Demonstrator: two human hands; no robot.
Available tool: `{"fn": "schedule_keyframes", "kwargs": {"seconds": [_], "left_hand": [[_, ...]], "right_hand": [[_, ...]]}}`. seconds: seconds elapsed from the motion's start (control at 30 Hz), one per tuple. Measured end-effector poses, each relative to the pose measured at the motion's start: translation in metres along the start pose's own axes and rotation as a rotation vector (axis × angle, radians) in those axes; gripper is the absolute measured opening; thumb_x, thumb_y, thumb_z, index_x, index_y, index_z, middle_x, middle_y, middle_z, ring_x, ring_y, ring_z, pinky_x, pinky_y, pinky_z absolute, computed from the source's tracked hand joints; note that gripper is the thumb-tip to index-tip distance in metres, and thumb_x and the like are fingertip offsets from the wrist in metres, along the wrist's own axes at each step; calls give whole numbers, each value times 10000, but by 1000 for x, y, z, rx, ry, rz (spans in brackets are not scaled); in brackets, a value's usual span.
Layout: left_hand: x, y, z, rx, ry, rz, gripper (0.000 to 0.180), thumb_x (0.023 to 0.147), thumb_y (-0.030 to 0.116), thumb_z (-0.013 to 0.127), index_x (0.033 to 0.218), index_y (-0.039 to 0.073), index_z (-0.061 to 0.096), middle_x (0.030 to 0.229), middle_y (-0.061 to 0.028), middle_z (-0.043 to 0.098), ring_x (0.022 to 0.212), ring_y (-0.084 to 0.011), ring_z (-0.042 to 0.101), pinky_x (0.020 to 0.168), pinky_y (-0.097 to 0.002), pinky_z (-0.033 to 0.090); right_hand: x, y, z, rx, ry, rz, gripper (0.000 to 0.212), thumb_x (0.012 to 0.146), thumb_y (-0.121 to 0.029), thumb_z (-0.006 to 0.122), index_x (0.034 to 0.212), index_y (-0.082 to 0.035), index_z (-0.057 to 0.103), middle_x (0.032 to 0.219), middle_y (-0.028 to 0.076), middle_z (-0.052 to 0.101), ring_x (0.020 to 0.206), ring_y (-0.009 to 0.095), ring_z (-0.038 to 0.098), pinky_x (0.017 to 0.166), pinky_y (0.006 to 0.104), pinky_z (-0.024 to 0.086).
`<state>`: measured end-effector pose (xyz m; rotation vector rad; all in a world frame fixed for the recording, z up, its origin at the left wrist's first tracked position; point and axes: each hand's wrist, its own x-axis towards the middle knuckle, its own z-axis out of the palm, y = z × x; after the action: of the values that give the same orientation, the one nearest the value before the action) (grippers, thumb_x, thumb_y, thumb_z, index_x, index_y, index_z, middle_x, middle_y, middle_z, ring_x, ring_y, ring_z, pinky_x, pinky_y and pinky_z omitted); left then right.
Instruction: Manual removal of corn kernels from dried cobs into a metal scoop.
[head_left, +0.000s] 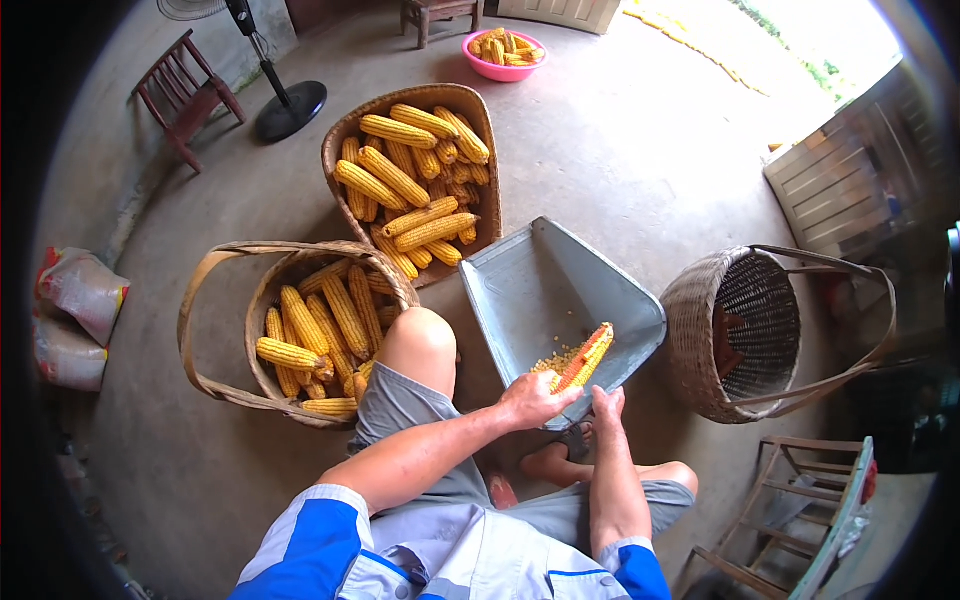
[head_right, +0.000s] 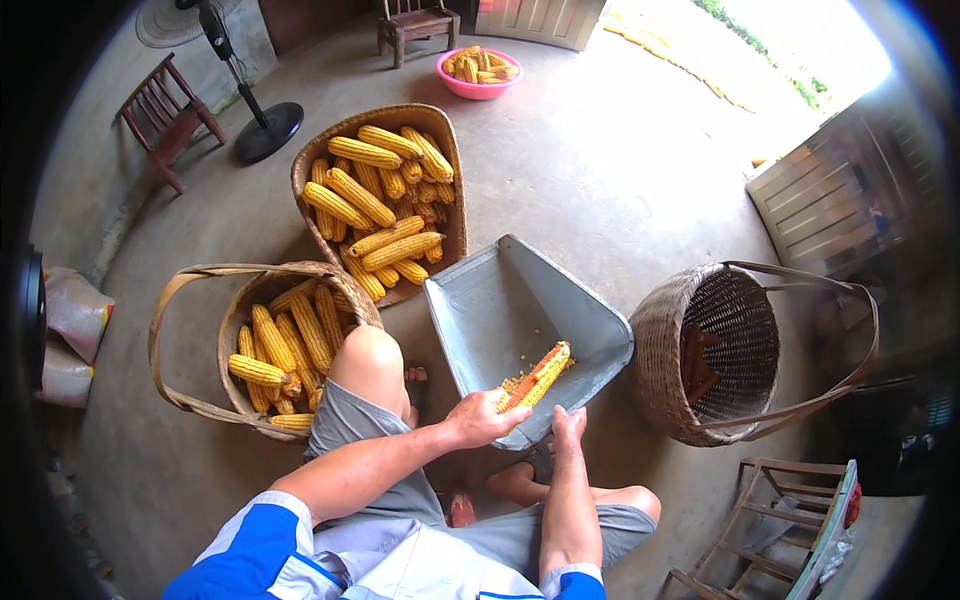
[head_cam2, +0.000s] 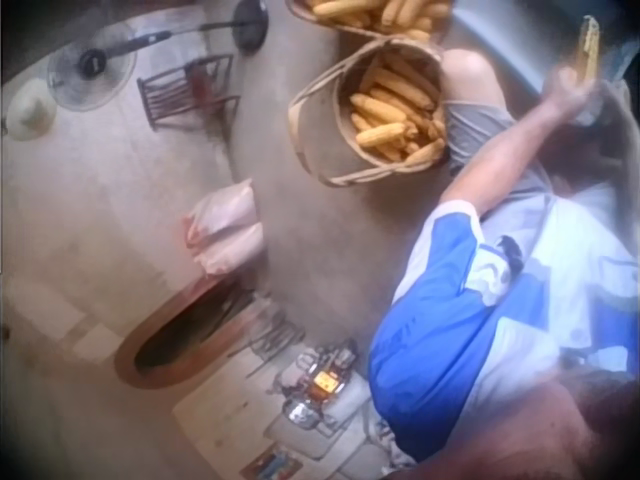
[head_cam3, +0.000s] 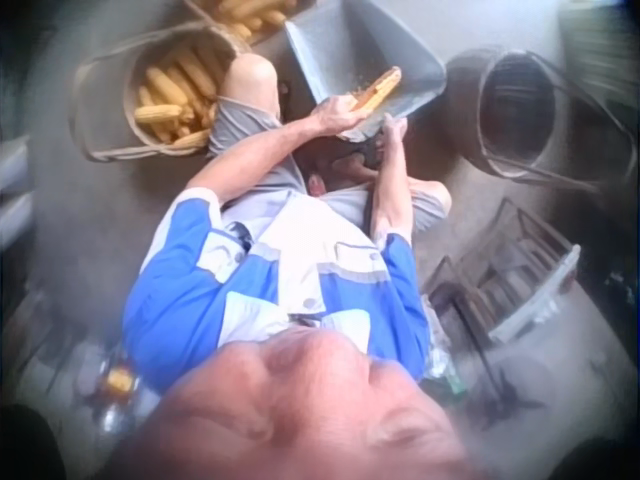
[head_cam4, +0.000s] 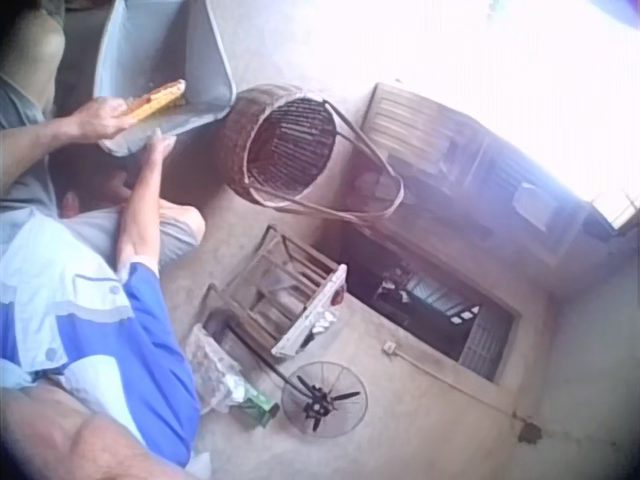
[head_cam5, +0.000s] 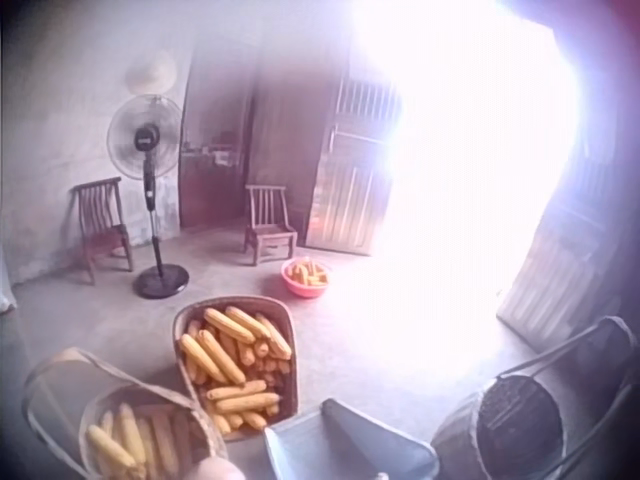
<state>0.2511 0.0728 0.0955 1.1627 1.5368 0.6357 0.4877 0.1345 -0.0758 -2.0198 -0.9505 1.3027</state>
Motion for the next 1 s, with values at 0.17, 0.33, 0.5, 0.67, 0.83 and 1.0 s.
{"fn": "schedule_keyframes", "kwargs": {"seconds": [0.17, 0.33, 0.5, 0.67, 0.83, 1.0], "left_hand": [[-3, 10, -3, 4, -31, 0, 566, 872, 540, 640, 1087, 17, 660, 900, -167, 708, 873, -300, 693, 783, -388, 529], [-1, 9, 1, -50, -44, 58, 573, 871, 543, 637, 1138, 37, 657, 913, -163, 710, 894, -303, 690, 802, -394, 525], [-2, 20, -3, -52, 34, 64, 535, 876, 523, 657, 1003, 3, 658, 842, -166, 698, 805, -276, 692, 738, -382, 524], [-5, 16, -16, -155, 126, 94, 533, 905, 504, 634, 979, -23, 652, 812, -158, 687, 742, -238, 670, 700, -363, 522], [-3, 22, -17, -248, 174, 138, 507, 922, 459, 639, 912, -48, 642, 771, -177, 681, 748, -265, 686, 682, -387, 530], [-9, 34, -39, -356, 53, 127, 436, 968, 462, 588, 954, 27, 586, 682, -30, 598, 507, -78, 519, 465, -230, 421]], "right_hand": [[30, 28, -19, -129, 98, -222, 399, 810, -172, 741, 1083, 57, 561, 1015, 217, 673, 915, 307, 671, 840, 393, 530], [8, -11, -21, -437, 68, -117, 519, 801, -276, 762, 1092, 94, 542, 1066, 282, 634, 978, 369, 656, 865, 424, 528], [-51, -102, -47, -515, 201, -709, 530, 850, -201, 728, 1255, 71, 520, 1221, 239, 569, 1012, 310, 646, 858, 388, 538], [-178, -186, -121, -150, 152, -890, 349, 927, -45, 609, 1269, -1, 547, 1167, 124, 625, 983, 184, 646, 853, 298, 530], [-191, -63, -251, -80, 547, -513, 160, 967, -56, 531, 1116, -1, 555, 889, 55, 605, 779, 108, 577, 679, 241, 489], [-242, 73, -170, 428, -198, 108, 241, 912, -146, 613, 1098, 4, 647, 1032, 72, 688, 918, 187, 626, 814, 357, 526]]}}
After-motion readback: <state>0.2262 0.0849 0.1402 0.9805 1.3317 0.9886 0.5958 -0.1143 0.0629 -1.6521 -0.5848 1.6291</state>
